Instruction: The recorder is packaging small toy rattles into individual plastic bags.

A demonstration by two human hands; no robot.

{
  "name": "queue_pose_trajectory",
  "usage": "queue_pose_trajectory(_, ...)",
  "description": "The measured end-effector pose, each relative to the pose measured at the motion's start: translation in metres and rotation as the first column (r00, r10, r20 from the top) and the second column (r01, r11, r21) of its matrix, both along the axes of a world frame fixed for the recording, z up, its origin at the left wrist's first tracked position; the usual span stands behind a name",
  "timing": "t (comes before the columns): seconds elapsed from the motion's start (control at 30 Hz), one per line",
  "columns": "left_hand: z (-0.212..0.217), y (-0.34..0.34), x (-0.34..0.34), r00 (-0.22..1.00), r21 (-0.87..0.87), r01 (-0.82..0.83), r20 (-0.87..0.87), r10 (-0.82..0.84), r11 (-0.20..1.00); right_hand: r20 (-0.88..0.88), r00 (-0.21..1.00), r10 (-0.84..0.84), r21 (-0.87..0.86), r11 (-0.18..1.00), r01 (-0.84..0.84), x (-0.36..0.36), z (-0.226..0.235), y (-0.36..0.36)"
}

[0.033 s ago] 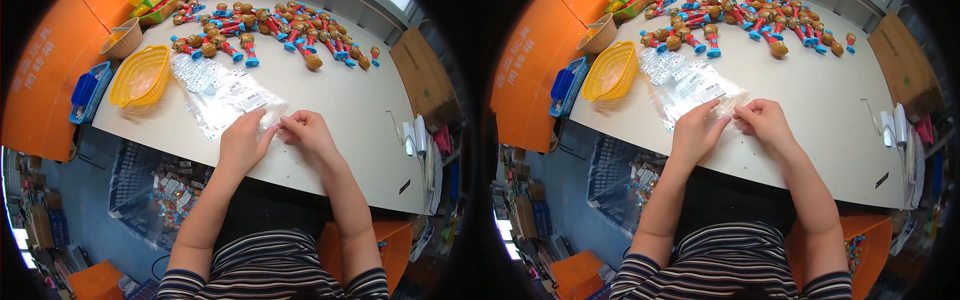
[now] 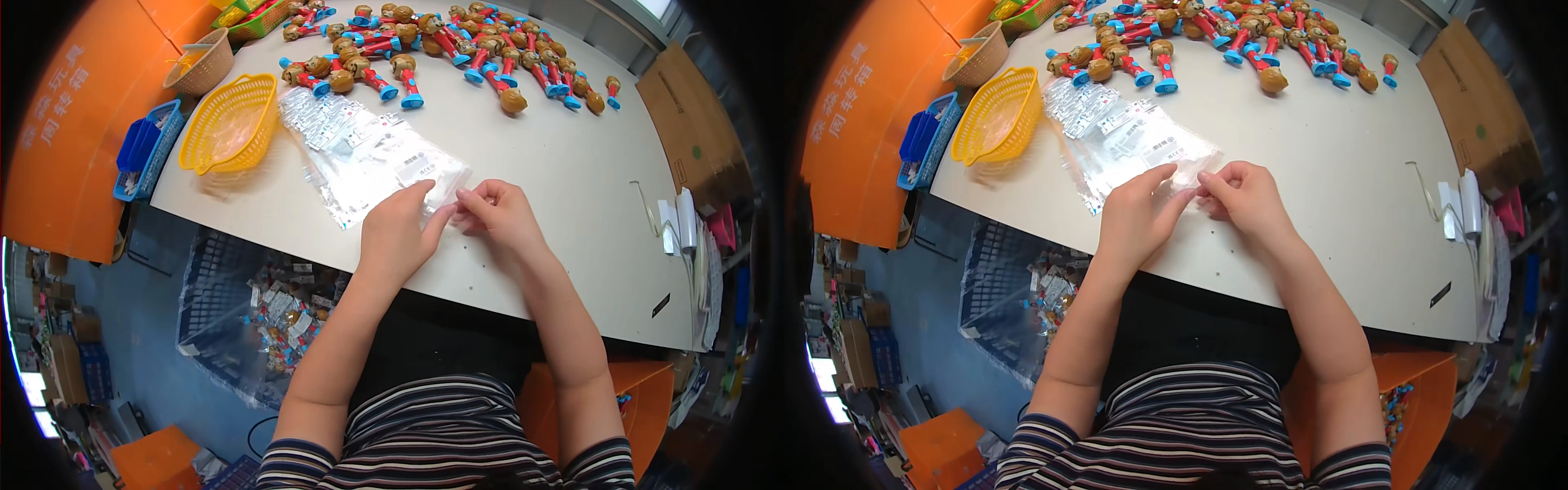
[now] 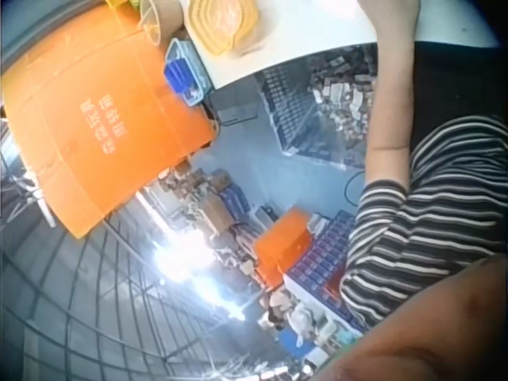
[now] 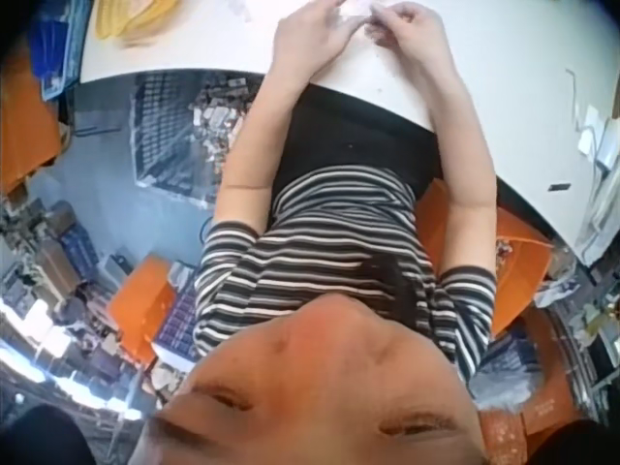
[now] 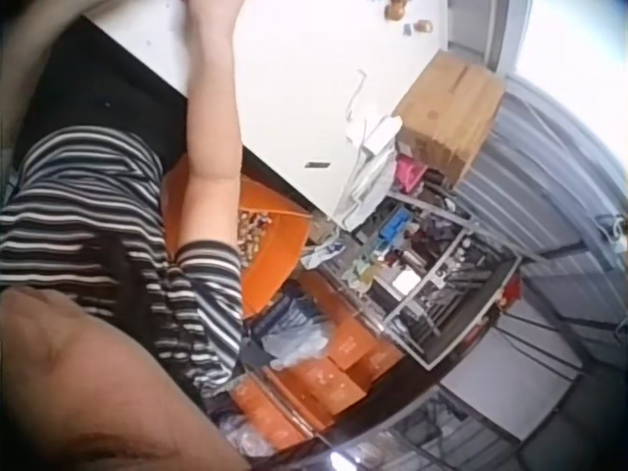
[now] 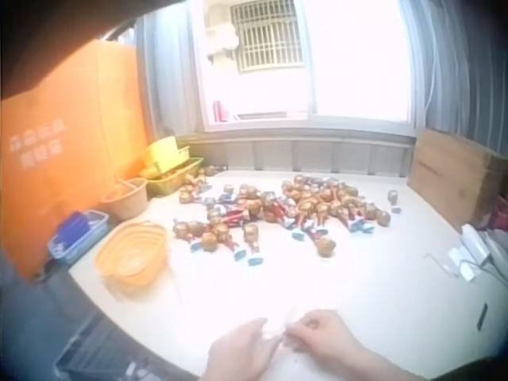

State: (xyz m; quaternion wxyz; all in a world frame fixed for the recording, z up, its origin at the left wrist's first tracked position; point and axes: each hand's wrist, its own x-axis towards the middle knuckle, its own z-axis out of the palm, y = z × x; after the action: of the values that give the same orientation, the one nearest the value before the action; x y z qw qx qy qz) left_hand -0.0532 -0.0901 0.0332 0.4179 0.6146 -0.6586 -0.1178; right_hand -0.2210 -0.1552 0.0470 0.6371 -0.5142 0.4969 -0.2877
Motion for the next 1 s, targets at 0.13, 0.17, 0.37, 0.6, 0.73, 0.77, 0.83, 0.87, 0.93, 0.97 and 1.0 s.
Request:
queue_pose_trajectory(0.13,0.002,-0.002,-0.005,0.998,0.089,-0.025,0.052,0.02,0.996,0.05,0.998,0.049,-0.066,0.997,-0.045,0.008,-0.009,0.003)
queue_pose_trajectory(0.17,0.001,-0.002,-0.006,0.997,0.144,-0.037,0.077,0.026,0.989,0.128,0.991,0.026,-0.011,1.0,-0.024,0.01,-0.01,0.005)
queue_pose_trajectory(0.37,-0.005,-0.002,-0.006,0.991,0.045,-0.128,-0.026,0.13,0.991,0.146,0.989,0.001,-0.009,1.0,0.0,0.002,-0.008,0.008)
queue_pose_trajectory(0.6,0.008,0.006,-0.029,0.988,-0.014,-0.02,-0.151,0.017,1.0,0.209,0.978,0.012,0.033,0.999,-0.019,0.004,-0.013,0.004)
queue_pose_trajectory(0.73,0.01,0.009,-0.027,0.995,0.093,-0.088,-0.047,0.093,0.992,0.149,0.989,0.004,0.07,0.997,-0.015,0.003,-0.008,0.005)
queue_pose_trajectory(0.77,0.012,0.01,-0.026,0.995,0.149,-0.094,-0.001,0.095,0.984,0.193,0.981,-0.007,0.09,0.996,-0.011,0.005,-0.004,0.008)
queue_pose_trajectory(0.83,-0.001,0.01,-0.022,0.979,0.019,-0.176,0.105,0.173,0.984,0.236,0.972,-0.015,0.113,0.994,-0.012,0.008,0.0,0.012)
queue_pose_trajectory(0.87,-0.005,0.008,-0.021,0.947,-0.123,-0.232,0.198,0.253,0.965,0.192,0.981,0.001,0.086,0.996,-0.017,0.007,0.001,0.012)
queue_pose_trajectory(0.93,-0.01,0.007,-0.018,0.939,-0.145,-0.264,0.188,0.289,0.953,0.146,0.989,0.014,0.058,0.998,-0.022,0.003,-0.001,0.009)
queue_pose_trajectory(0.97,-0.01,0.005,-0.017,0.931,-0.167,-0.291,0.178,0.319,0.942,0.075,0.995,0.063,0.026,0.998,-0.065,0.0,-0.005,0.006)
queue_pose_trajectory(1.0,-0.01,0.005,-0.018,0.934,-0.167,-0.284,0.174,0.312,0.944,0.003,0.994,0.109,-0.003,0.994,-0.109,-0.004,-0.006,0.004)
